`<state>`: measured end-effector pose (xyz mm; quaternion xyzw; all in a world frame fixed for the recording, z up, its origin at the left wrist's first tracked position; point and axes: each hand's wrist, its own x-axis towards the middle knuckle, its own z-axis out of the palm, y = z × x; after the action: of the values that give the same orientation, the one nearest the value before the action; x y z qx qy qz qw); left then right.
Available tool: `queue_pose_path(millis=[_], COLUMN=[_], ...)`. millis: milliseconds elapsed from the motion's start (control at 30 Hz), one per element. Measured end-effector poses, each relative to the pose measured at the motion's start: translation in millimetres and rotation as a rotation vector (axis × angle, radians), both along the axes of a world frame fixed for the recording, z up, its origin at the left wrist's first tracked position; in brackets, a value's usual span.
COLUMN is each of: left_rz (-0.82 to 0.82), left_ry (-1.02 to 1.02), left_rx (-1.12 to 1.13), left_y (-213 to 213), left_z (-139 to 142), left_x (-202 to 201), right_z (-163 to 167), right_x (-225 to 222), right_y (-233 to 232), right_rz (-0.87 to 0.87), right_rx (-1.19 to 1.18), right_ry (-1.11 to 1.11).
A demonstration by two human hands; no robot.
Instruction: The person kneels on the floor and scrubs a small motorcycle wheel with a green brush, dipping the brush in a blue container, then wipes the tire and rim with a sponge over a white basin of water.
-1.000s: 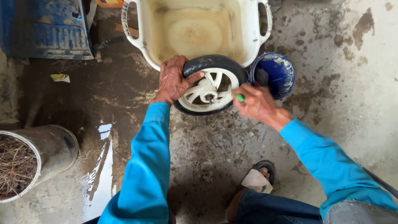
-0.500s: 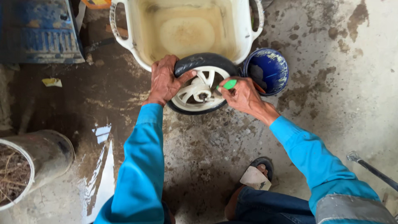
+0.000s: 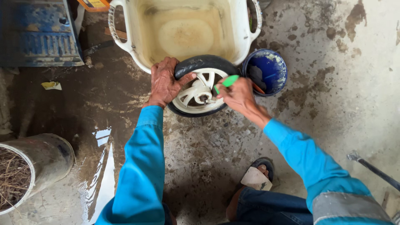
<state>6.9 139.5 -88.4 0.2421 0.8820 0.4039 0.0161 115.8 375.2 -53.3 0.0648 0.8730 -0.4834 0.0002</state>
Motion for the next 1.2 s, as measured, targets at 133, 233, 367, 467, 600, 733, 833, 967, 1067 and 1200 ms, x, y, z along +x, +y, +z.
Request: queue_pose_path(millis=[133,233,367,467,600,733,833,967,1067,1200], left_rz=[0.005,0.001,0.000,-0.006,0.000,-0.004,0.000,-0.010,-0.002,-0.001], left_ry=[-0.030,-0.011,-0.021,-0.025,-0.027,-0.033,-0.026,-0.020,-0.030,-0.078], left_rx=[0.035,0.038,0.025,0.011,-0.001,0.020,0.008,0.027,0.017,0.007], left_y=[0.2,0.4,0.6,0.4,0.6,-0.3,-1.0,-1.1,-0.9,-0.9], left_z=[-1.7,-3.1,-2.5,-1.0,0.2,-0.5,-1.3,-0.3,1.8,2.4], left_x=[1.0,0.9,0.0,0.5,0.4,0.4,0.7,0.4,-0.4,-1.1], right_z=[-20.6,-27.6,-40.0,-49.6,-48.8,-31.7,-19.7,-6.3,7.3,36.7], right_x=[10.6,24.4,31.1,28.9,23.9,18.8,18.2,19.1,14.9,-3.9], right_y=[-3.5,0.3,4.6,6.8,11.4,15.0,6.5,-7.9,-8.2,16.1], right_rz=[-0.325,-0.373,-0.414,-0.240,-0.031,-0.313,-0.201,0.028,0.212,0.311], right_rx=[-0.462,-0.557,-0.668,-0.550,-0.392,-0.496,-0.441,-0.114,0.192,0.608], right_ry=[0.144,0.188,0.176,0.101,0.119,0.149,0.194,-0.007,0.103,-0.069])
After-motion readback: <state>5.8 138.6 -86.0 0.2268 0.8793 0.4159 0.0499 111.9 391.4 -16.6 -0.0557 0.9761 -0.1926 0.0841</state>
